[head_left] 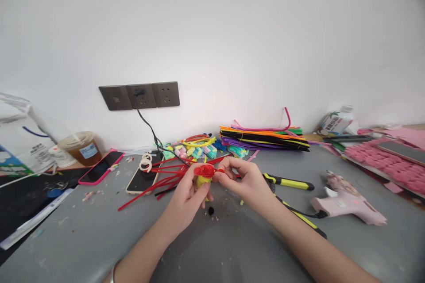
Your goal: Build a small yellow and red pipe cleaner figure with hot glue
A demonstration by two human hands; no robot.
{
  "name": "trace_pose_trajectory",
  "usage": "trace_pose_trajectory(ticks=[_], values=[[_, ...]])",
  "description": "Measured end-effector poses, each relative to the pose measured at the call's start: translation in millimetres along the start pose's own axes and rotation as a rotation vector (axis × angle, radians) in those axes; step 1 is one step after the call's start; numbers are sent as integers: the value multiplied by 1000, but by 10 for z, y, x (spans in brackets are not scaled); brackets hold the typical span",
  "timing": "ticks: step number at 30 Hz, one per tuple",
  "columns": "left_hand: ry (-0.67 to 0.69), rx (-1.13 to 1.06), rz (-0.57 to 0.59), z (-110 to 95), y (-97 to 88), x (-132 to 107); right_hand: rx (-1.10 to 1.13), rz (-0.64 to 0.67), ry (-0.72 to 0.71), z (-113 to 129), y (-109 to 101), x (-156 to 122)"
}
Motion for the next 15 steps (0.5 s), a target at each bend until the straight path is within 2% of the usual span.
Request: trace_pose_trajectory(ticks=[5,15], values=[[-17,-19,33,16,7,6,-31,-26,-22,2,-2,-4],[-12,-42,21,12,-2,11,-66,-60,-53,16,-14,-9]])
Point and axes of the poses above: each hand's wrist, its own x-axis towards the middle knuckle, its own y-axis out of the palm, z = x × y, the point moved 2 cm from there along x, towards the middle knuckle, and after that the axes turned 14 degrees about y, right-handed, at the moved point
